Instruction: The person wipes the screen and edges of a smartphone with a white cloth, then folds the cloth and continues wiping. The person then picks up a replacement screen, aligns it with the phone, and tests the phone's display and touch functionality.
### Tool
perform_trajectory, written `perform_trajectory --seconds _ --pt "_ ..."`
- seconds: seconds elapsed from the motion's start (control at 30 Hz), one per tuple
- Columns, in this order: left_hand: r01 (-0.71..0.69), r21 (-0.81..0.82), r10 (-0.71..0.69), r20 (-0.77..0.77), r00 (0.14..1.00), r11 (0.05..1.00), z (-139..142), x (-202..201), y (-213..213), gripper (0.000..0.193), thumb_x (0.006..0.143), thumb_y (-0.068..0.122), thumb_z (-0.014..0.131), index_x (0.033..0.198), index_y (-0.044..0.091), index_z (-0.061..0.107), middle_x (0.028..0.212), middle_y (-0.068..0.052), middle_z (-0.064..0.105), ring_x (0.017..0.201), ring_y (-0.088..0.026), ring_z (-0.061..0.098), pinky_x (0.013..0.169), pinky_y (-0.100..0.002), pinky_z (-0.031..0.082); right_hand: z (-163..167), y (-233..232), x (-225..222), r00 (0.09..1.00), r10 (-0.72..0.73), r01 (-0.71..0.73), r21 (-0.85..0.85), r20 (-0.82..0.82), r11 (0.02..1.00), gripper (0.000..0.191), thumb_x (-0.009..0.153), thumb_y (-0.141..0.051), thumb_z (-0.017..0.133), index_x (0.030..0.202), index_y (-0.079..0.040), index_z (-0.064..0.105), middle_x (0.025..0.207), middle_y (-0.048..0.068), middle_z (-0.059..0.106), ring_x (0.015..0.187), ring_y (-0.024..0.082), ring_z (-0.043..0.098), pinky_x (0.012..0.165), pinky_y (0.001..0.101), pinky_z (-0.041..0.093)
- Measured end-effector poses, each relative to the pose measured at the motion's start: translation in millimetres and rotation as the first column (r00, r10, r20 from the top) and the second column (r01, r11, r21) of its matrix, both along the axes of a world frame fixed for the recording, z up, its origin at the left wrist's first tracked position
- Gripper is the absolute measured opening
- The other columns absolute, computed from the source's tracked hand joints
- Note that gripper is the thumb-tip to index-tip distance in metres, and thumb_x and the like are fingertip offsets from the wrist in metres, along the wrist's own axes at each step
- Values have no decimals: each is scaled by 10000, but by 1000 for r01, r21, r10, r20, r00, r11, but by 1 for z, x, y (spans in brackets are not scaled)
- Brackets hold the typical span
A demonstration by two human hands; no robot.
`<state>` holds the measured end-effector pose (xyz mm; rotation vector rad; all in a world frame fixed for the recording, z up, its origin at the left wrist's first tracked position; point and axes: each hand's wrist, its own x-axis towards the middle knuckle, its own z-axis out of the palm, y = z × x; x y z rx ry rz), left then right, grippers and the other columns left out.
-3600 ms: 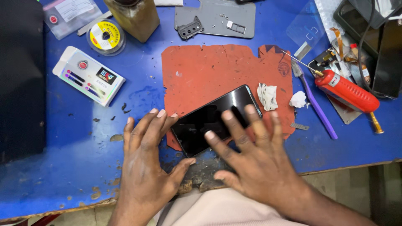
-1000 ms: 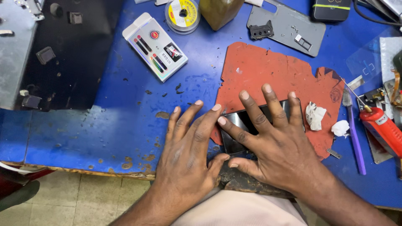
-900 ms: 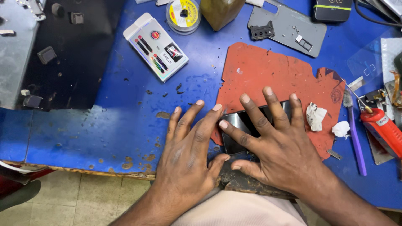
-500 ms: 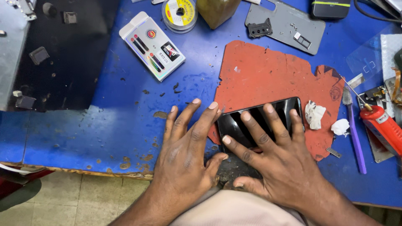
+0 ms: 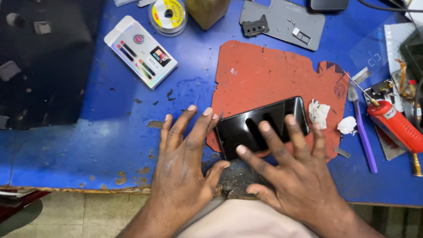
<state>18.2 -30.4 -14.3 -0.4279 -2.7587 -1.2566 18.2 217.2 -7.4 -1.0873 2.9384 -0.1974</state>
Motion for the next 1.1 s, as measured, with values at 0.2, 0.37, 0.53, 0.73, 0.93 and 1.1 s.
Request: perform_trajectory --seconds 0.2,0.37,0.53,0.73,0.93,1.1 --pt "-11 -30 11 2 1000 1000 -3 2 3 975 757 194 848 1520 69 255 1509 -100 519 1458 -393 381 1201 -661 187 -2 36 3 989 -151 151 46 -3 987 628 947 -688 467 1456 -338 579 1704 135 162 1561 420 43 1211 673 2" --pt "-17 -30 17 -12 1000 999 -1 0 6 963 763 209 854 1509 75 259 1506 -80 514 1462 -380 386 1219 -656 180 -2 59 3 964 -265 266 116 -30 957 616 915 -660 481 1427 -336 592 1714 117 148 1571 432 52 1222 686 19" --pt "-22 14 22 -31 999 1000 -4 5 5 907 783 208 844 1492 41 303 1485 -106 536 1464 -387 398 1233 -643 174 12 71 3 936 -335 345 86 -112 935 587 959 -599 506 1437 -270 595 1729 128 167 1590 436 96 1246 657 65" --pt "-13 367 95 -205 974 930 13 15 23 509 1019 354 601 1412 76 435 1424 -221 606 1449 -360 525 1287 -559 221 35 26 15 951 -7 165 -486 309 858 700 961 -572 481 1485 -110 526 1718 176 259 1629 376 256 1293 529 225" --pt "-105 809 479 -232 846 578 36 14 69 464 1080 538 427 1239 112 520 1251 -263 691 1327 -398 615 1220 -547 328 36 -21 16 600 440 -42 -524 668 851 549 1115 -514 342 1596 -254 392 1752 211 105 1635 482 76 1294 578 200" --pt "-115 820 442 -180 879 561 12 12 34 476 1114 514 478 1312 82 486 1315 -276 637 1337 -334 581 1243 -490 300 26 -7 4 991 96 -73 -230 92 970 707 968 -707 428 1545 -299 434 1701 180 73 1553 517 67 1208 704 116"
